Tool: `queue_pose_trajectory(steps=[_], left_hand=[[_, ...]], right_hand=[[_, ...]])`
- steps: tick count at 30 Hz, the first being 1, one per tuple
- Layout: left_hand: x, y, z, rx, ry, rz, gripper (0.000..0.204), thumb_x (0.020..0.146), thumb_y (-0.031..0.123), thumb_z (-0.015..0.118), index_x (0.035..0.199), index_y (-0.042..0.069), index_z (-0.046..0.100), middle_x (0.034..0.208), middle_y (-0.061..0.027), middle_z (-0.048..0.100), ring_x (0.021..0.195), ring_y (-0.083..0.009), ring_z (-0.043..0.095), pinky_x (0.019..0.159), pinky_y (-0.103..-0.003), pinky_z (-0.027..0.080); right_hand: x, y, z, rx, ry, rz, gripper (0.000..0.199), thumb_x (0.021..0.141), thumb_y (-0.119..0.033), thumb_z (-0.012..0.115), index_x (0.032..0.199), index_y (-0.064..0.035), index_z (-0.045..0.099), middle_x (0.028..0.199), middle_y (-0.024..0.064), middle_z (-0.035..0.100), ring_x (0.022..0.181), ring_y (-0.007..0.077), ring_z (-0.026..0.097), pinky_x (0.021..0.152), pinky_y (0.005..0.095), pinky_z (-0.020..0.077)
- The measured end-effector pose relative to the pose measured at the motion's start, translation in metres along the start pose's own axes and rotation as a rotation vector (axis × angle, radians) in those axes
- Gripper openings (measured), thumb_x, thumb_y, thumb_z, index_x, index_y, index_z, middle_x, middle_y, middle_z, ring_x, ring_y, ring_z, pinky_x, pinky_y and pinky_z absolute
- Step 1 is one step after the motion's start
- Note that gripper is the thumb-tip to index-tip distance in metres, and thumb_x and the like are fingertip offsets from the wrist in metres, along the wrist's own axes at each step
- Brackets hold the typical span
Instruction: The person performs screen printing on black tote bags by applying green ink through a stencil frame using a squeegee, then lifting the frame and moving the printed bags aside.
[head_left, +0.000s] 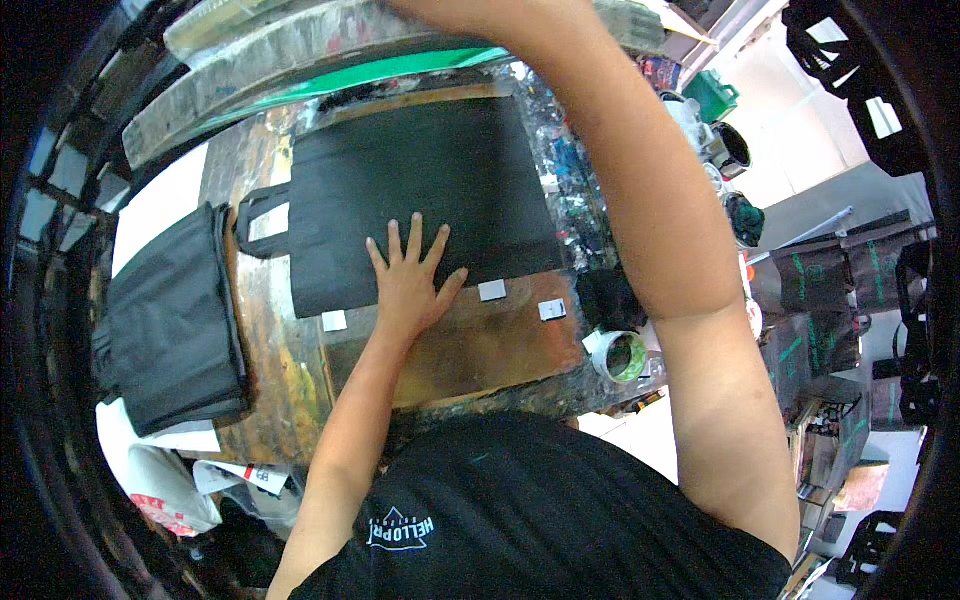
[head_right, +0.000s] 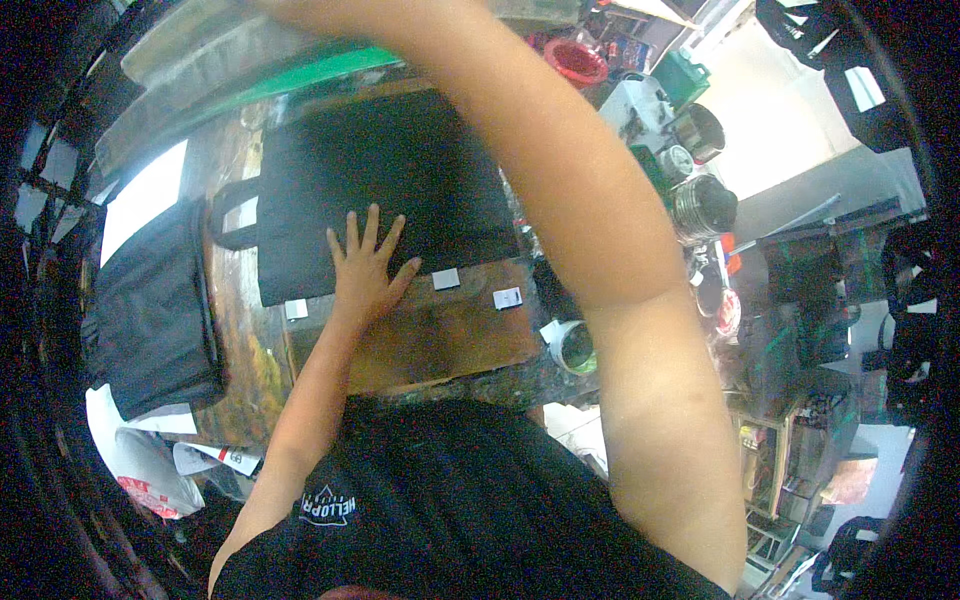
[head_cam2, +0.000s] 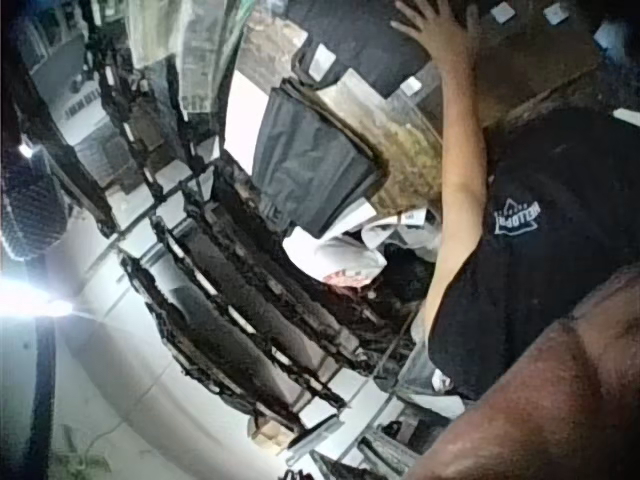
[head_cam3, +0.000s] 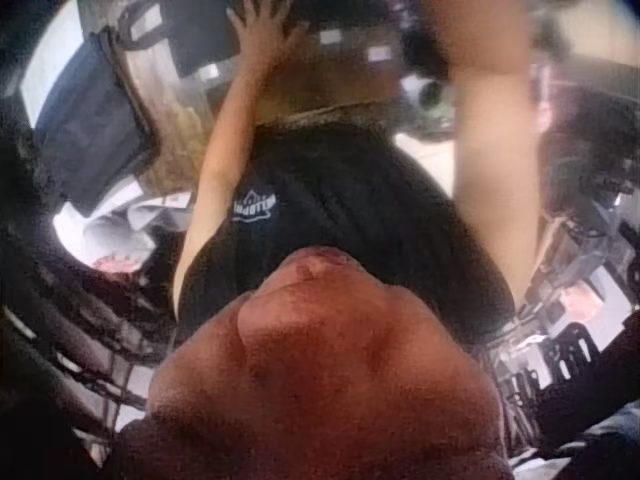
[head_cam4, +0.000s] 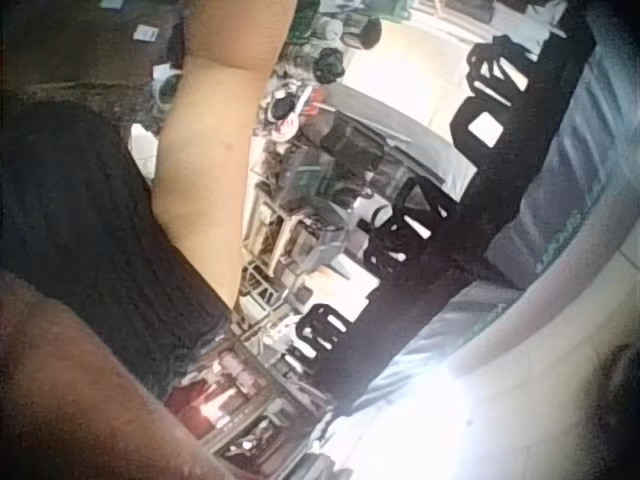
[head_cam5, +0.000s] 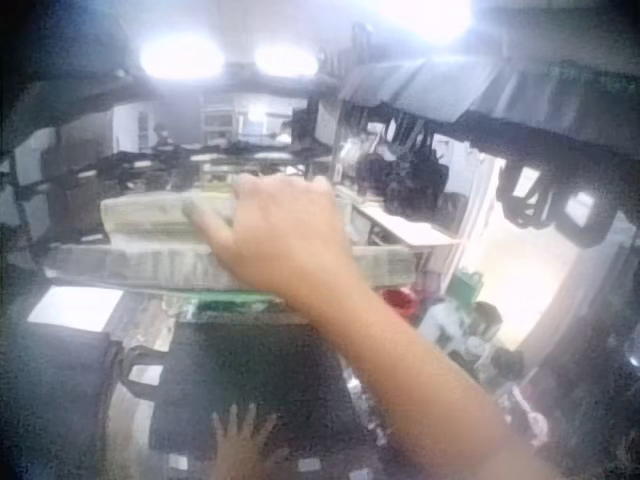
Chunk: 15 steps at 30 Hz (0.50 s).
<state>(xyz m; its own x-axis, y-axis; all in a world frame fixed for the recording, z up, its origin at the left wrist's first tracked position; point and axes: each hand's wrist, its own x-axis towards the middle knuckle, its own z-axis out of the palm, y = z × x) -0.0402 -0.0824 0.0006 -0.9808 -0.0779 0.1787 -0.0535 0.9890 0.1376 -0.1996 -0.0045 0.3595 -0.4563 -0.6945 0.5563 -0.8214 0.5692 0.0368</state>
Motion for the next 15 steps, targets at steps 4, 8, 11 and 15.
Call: queue_pose_trajectory(steps=[4, 8, 11, 15], left_hand=[[-0.001, 0.005, -0.016, -0.059, 0.053, 0.037, 0.072, 0.098, 0.060, 0.050, 0.157, 0.019, 0.043, 0.166, -0.0217, 0.028, 0.151, -0.0516, 0.021, 0.117, -0.074, 0.006], [-0.001, 0.009, -0.016, -0.094, 0.025, 0.010, 0.074, 0.098, 0.058, 0.052, 0.157, 0.015, 0.042, 0.165, -0.0237, 0.027, 0.152, -0.0510, 0.019, 0.117, -0.075, 0.005], [-0.001, -0.003, -0.019, -0.184, 0.149, -0.051, 0.074, 0.096, 0.050, 0.061, 0.155, 0.009, 0.043, 0.161, -0.0236, 0.037, 0.147, -0.0454, 0.032, 0.119, -0.064, 0.017], [0.008, -0.049, -0.049, -0.926, 0.496, -0.337, 0.079, 0.091, 0.023, 0.078, 0.157, 0.005, 0.038, 0.135, -0.0164, 0.062, 0.106, -0.0263, 0.064, 0.097, -0.039, 0.049]], right_hand=[[-0.003, -0.010, -0.009, -0.108, -0.039, 0.069, 0.062, 0.097, -0.062, 0.050, 0.107, -0.0045, 0.071, 0.091, 0.0142, 0.071, 0.089, 0.0246, 0.066, 0.081, 0.0450, 0.0496], [-0.007, 0.004, 0.019, -0.057, 0.248, 0.002, 0.063, 0.089, -0.065, 0.059, 0.097, -0.0032, 0.072, 0.093, 0.0196, 0.073, 0.092, 0.0344, 0.070, 0.088, 0.0509, 0.0446], [-0.006, -0.001, 0.023, 0.000, 0.261, -0.007, 0.060, 0.090, -0.062, 0.059, 0.100, -0.0035, 0.069, 0.094, 0.0193, 0.072, 0.094, 0.0349, 0.069, 0.089, 0.0501, 0.0434], [-0.026, 0.002, 0.013, -0.040, 0.218, 0.011, 0.055, 0.092, -0.058, 0.061, 0.097, -0.0033, 0.068, 0.089, 0.0177, 0.070, 0.091, 0.0345, 0.068, 0.087, 0.0488, 0.0435]])
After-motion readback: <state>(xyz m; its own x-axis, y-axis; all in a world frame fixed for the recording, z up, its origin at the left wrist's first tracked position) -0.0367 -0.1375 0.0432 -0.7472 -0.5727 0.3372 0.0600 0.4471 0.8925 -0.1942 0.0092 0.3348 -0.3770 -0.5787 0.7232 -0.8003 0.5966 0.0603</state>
